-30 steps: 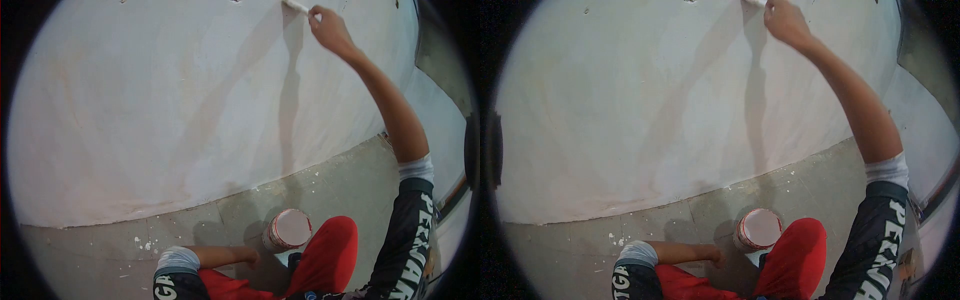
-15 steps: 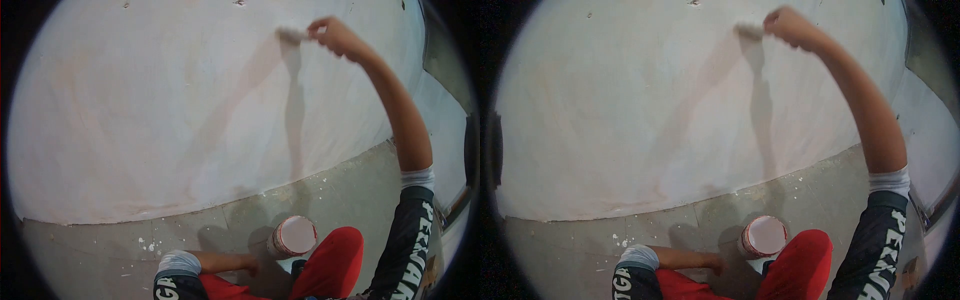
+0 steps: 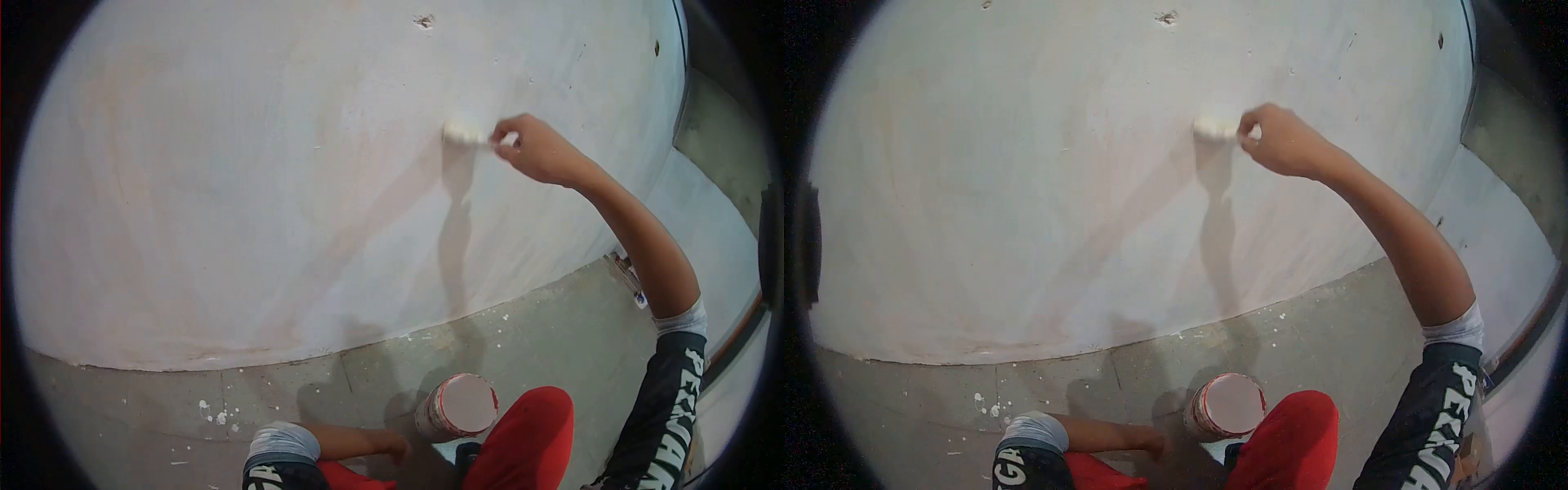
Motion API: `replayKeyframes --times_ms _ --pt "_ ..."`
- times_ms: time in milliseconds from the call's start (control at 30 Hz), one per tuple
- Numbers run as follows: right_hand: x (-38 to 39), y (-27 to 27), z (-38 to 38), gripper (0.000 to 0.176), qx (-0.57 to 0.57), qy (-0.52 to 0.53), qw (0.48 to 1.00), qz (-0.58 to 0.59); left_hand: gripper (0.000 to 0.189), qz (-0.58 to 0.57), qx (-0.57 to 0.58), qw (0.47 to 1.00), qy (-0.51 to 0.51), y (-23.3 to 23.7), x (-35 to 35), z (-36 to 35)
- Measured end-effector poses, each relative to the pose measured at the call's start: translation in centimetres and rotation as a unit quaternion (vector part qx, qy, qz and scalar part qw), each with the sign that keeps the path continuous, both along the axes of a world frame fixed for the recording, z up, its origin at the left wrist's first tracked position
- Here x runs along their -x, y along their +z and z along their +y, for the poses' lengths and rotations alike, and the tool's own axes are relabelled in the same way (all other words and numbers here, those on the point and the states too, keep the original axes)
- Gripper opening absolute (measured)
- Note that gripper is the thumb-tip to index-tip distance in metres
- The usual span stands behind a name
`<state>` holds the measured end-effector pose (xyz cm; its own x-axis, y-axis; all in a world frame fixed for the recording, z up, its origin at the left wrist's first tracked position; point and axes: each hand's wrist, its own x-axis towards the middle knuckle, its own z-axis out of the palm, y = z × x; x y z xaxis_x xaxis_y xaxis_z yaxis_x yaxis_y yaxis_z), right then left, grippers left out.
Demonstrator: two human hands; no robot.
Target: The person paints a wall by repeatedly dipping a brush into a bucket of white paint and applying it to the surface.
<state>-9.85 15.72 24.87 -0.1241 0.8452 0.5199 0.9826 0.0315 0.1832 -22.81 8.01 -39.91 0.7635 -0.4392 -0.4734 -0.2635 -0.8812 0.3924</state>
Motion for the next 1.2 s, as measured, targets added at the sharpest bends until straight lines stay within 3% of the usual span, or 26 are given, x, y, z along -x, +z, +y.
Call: replayKeyframes --times_ms 33,100,167,267,333,400,467,500,567,633,767,833,867,900,967,1067,1133,1200 --pt "0.6 0.8 -0.3 0.023 -0.001 -0.001 1.0 -0.003 0.026 0.049 -0.03 0.998 -0.006 -0.5 -0.3 0.0" --pt "2.2 3.4 -0.6 0.021 0.103 -0.143 0.978 0.108 0.027 0.068 -0.015 0.997 0.024 -0.9 -0.5 0.0" --pt "2.2 7.0 0.5 0.025 0.007 -0.115 0.981 0.154 0.028 0.091 0.0 0.994 0.055 -0.5 -0.5 0.0" --pt "1.6 12.7 1.9 0.027 -0.118 -0.074 0.983 0.116 0.03 0.129 0.032 0.991 -0.026 1.3 0.1 1.1" --pt "4.2 14.1 1.0 0.026 -0.196 -0.093 0.968 0.127 0.033 0.017 0.045 0.996 0.069 2.7 2.0 1.3" --pt "5.4 14.1 0.8 0.027 -0.223 -0.12 0.955 0.155 0.033 0.019 0.072 0.996 0.042 4.0 2.1 2.1" --pt "2.2 14.2 2.8 0.027 -0.417 0.004 0.908 -0.041 0.034 0.018 0.099 0.995 0.021 4.6 2.0 1.9" --pt "1.1 13.0 4.1 0.027 -0.417 0.007 0.908 -0.041 0.035 0.032 0.033 0.999 0.026 4.9 1.4 1.1" --pt "-0.7 10.5 6.6 0.024 -0.369 0.038 0.915 -0.158 0.035 0.046 -0.032 0.998 0.032 6.6 1.3 0.7" --pt "2.6 4.8 4.8 0.021 -0.277 -0.05 0.957 -0.074 0.044 0.159 -0.011 0.987 -0.02 10.0 1.6 1.3" --pt "2.2 2.6 2.4 0.019 -0.178 0.051 0.976 -0.115 0.045 0.082 -0.027 0.996 -0.022 8.5 1.8 1.3" --pt "5.8 4.5 0.2 0.019 -0.001 -0.109 0.993 0.053 0.048 0.153 -0.038 0.987 0.028 9.5 1.9 1.0" --pt "6.5 6.2 -0.1 0.02 0.034 -0.13 0.985 0.106 0.048 0.153 -0.038 0.987 0.029 8.3 1.6 0.9" --pt "6.7 7.6 -0.2 0.02 0.017 -0.107 0.983 0.146 0.048 0.134 -0.019 0.99 0.036 6.2 1.1 0.9" --pt "5.7 10.6 0.7 0.024 -0.045 -0.066 0.99 0.113 0.049 0.114 -0.004 0.993 0.045 5.3 0.9 0.9" --pt "4.8 14.1 2.2 0.024 -0.114 -0.066 0.988 0.086 0.047 0.101 0.007 0.994 0.044 7.2 1.8 1.4" --pt "4.4 14.4 2.9 0.026 -0.343 0.016 0.928 -0.145 0.032 0.015 0.035 0.998 0.047 7.4 2.3 1.5" --pt "4.8 14.3 3.2 0.026 -0.352 0.004 0.931 -0.096 0.031 0.022 0.022 0.997 0.072 7.7 2.5 1.2"
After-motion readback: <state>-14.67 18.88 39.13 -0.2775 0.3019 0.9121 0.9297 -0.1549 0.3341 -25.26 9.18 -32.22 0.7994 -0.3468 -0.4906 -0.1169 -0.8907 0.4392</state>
